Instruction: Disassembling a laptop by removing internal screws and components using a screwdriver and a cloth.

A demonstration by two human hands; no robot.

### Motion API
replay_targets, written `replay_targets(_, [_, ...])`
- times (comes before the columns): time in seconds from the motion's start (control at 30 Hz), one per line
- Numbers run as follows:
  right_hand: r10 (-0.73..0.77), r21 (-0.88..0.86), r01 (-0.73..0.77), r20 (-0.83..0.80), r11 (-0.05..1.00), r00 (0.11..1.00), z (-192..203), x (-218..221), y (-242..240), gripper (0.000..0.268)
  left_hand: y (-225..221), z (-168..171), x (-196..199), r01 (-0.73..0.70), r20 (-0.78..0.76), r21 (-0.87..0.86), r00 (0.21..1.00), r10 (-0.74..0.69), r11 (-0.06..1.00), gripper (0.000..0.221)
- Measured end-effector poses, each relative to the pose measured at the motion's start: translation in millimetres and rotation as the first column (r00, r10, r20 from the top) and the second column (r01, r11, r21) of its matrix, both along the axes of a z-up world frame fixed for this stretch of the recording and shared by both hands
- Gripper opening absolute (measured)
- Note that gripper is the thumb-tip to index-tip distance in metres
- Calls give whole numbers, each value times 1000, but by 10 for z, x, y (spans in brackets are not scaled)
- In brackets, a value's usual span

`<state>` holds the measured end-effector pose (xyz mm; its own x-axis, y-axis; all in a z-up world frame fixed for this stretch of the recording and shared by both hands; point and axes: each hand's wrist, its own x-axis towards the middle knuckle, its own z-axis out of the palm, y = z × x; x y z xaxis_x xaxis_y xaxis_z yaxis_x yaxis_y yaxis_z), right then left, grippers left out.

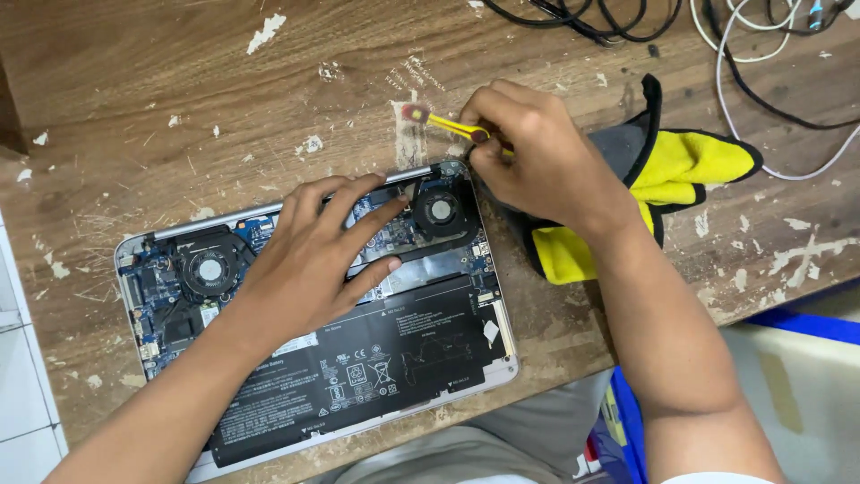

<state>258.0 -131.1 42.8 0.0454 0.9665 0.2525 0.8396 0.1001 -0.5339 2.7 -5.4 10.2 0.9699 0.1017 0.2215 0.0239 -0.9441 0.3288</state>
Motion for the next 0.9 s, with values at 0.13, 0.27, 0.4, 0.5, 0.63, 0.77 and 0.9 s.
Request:
replay_targets(0.13, [169, 52, -167, -54, 985, 984, 33, -18, 12, 25, 1, 0, 1, -2, -20, -1, 1000, 2, 1000, 62])
replay_targets(0.27, [189, -141, -190, -25, 972, 982, 51, 30, -18, 19, 4, -42, -1, -15, -49, 15, 999, 16, 1000, 67])
replay_targets(0.4, [138, -377, -110, 50, 920, 989, 120, 29, 10, 22, -1, -35, -10, -4, -1, -22, 1000, 4, 1000, 62])
replay_targets(0.5, [93, -426, -30, 129, 904, 987, 106, 26, 26, 18, 2, -50, -13, -10, -4, -29, 1000, 10, 1000, 64])
replay_targets(0.63, [69, -494, -4, 115, 870, 991, 87, 14, 47, 26, 5, -47, -14, -12, -14, -31, 1000, 12, 999, 63])
replay_targets(0.77, [55, -591, 24, 115, 806, 992, 133, -10, 57, 26, 4, -55, -25, -17, -2, -32, 1000, 17, 999, 63])
replay_targets(0.9, [93, -444, -60, 53, 894, 994, 59, 32, 55, 24, 2, -49, -24, -15, -9, -33, 1000, 15, 999, 62])
